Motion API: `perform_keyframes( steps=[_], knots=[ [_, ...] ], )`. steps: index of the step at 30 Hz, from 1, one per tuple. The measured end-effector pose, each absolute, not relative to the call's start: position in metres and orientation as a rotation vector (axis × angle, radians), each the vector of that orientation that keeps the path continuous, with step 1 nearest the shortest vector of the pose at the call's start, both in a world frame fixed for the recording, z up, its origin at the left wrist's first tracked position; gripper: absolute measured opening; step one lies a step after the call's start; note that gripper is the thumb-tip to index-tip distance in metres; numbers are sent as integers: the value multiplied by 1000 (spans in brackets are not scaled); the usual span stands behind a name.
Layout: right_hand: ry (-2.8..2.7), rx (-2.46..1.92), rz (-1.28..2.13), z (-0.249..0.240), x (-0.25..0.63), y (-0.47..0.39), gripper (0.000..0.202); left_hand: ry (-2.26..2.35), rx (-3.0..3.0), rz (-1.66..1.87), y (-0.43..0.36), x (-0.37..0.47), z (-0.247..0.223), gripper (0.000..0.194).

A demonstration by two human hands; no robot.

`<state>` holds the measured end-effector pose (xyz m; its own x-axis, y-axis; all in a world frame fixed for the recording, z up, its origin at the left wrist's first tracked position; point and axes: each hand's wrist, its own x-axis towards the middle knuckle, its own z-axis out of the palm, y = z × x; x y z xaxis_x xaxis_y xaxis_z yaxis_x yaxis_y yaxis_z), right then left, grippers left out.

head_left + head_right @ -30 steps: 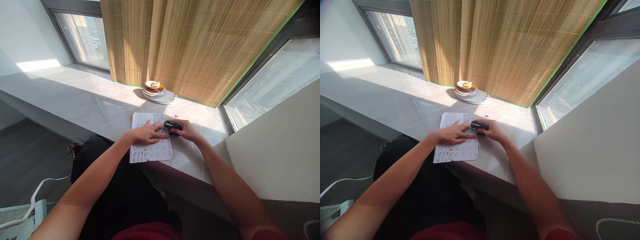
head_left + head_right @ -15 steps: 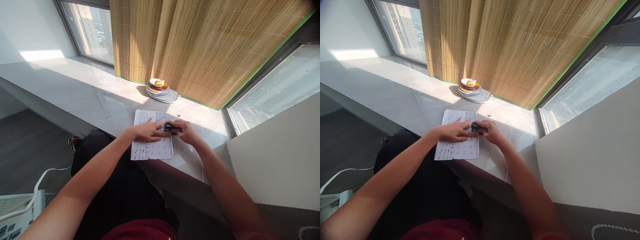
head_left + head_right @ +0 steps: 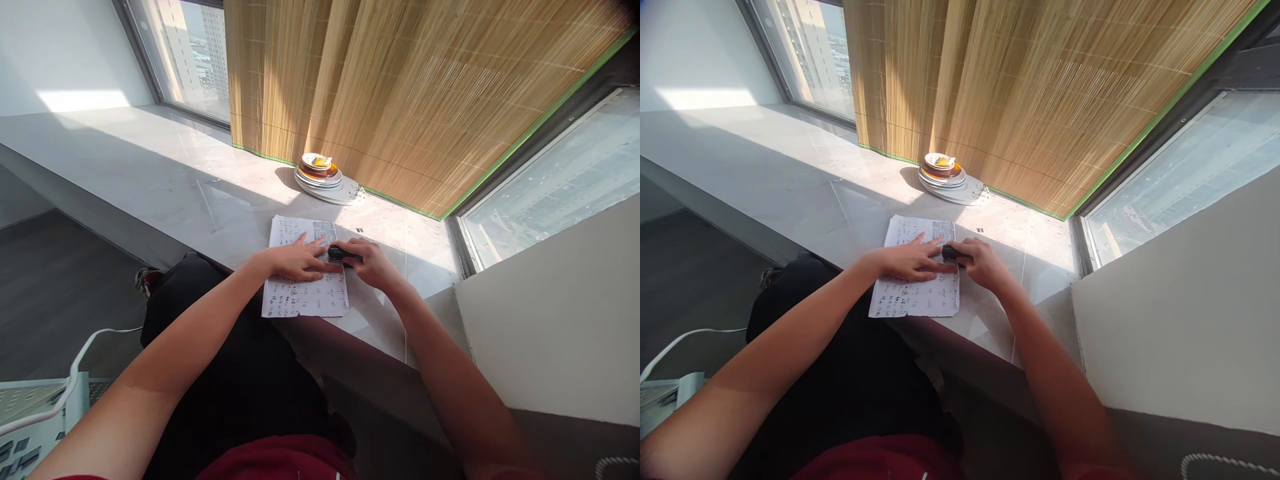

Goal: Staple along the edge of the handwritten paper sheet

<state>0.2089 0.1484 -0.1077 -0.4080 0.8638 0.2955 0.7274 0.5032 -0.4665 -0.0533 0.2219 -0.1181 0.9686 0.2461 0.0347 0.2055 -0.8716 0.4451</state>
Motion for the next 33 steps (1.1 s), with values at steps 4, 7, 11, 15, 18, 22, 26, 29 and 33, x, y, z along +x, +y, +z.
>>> perform_keyframes(
  steps=[4,7,11,15,18,22,26,29,33],
  knots=[
    [-2254,-1317,365,-106,208,148,50,333,2636,165,222,-53,-119,46],
    [-2256,-1323,380,-105,208,148,49,332,2630,162,223,-53,-119,47],
    [-2243,-1349,369,-105,207,147,49,319,2646,139,222,-53,-118,46],
    [-2244,-1362,351,-105,206,146,49,336,2616,156,221,-53,-116,45],
    [-2241,-1361,361,-105,205,146,50,343,2610,159,221,-53,-116,45],
    [-2240,-1378,341,-107,204,146,50,343,2628,127,222,-52,-117,45],
    [-2281,-1420,284,-106,202,144,53,351,2638,95,223,-51,-118,45],
    [-2345,-1486,164,-103,199,141,54,366,2629,91,223,-51,-118,46],
    [-2439,-1497,3,-102,192,138,55,378,2622,96,222,-51,-117,46]
  ],
)
